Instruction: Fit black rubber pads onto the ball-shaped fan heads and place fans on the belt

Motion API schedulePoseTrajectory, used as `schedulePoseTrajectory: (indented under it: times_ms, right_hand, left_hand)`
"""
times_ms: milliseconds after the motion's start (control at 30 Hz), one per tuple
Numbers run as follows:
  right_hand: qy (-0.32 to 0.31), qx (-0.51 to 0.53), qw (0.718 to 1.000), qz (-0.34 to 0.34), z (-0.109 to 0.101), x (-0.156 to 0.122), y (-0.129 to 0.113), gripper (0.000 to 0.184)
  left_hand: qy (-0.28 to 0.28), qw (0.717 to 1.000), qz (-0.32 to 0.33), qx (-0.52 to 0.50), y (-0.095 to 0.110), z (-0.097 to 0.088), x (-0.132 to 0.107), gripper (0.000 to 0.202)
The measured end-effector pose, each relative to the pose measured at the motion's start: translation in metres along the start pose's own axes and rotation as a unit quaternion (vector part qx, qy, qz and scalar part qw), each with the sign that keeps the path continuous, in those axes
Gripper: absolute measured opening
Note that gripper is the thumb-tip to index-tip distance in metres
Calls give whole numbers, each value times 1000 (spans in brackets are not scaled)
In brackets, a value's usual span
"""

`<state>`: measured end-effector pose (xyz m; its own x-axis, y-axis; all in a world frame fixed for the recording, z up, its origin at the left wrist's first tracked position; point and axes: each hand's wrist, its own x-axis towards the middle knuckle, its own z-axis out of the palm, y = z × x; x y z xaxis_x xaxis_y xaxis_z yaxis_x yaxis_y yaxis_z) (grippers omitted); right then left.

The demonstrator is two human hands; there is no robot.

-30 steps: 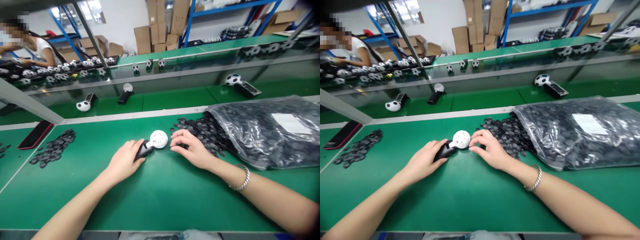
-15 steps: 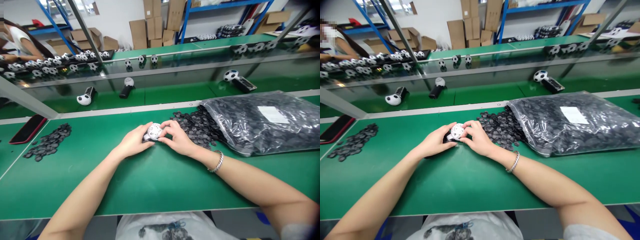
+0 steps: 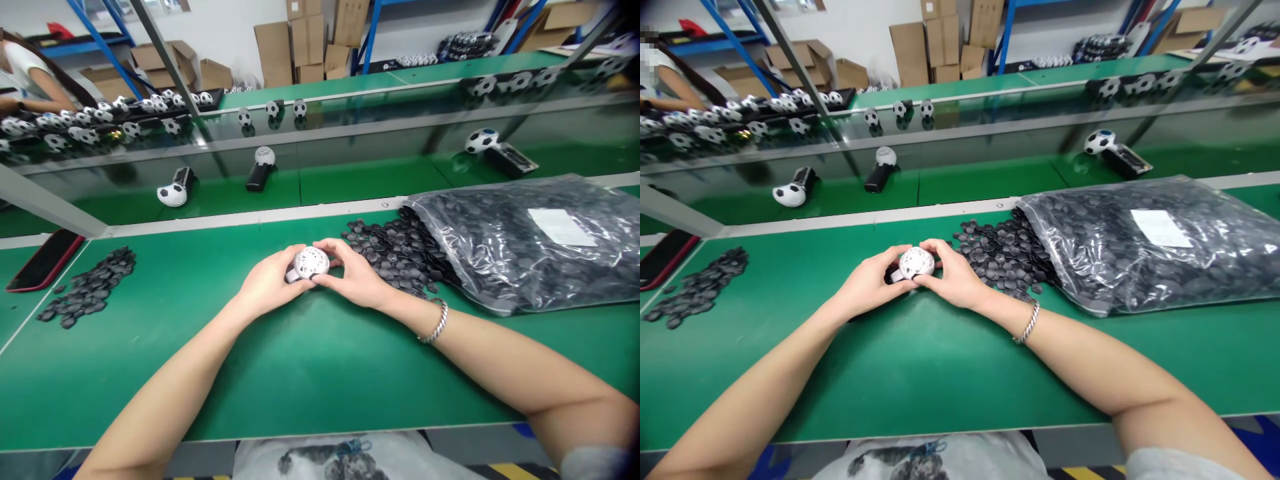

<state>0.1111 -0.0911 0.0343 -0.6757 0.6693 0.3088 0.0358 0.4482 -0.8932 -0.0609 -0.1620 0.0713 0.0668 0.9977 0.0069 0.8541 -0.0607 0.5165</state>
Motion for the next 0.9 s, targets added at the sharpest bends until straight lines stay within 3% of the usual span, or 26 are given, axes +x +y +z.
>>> schedulePoseTrajectory:
  times_ms: [167, 300, 367, 467, 633, 767, 833, 900]
  right_hand:
    - [-6, -29, 1000, 0, -7, 5, 1, 43]
    - [1, -115, 993, 11, -36, 15, 8, 17]
    - [22, -236, 971, -5, -50, 18, 13, 3]
    - [-13, -373, 927, -14, -56, 19, 19, 4]
    - [-72, -491, 867, -47, -44, 18, 18, 8]
    - [-111, -539, 831, -80, -44, 17, 15, 13]
    - [-102, -518, 845, -83, -46, 16, 13, 18]
    - [-78, -439, 892, -72, -46, 13, 8, 18]
  left_hand:
    - [5, 999, -11, 32, 1, 0, -1, 56]
    - [-3, 996, -11, 84, -1, -1, -5, 57]
    - [4, 994, 9, 113, -3, 0, -6, 56]
    - [20, 992, 38, 123, -5, 2, -7, 59]
    - [33, 990, 61, 120, -8, 4, -6, 63]
    - [-4, 991, 87, 104, -16, 1, -5, 65]
    - [-15, 991, 89, 94, -20, -1, -5, 64]
    - [-20, 992, 87, 86, -21, -2, -6, 64]
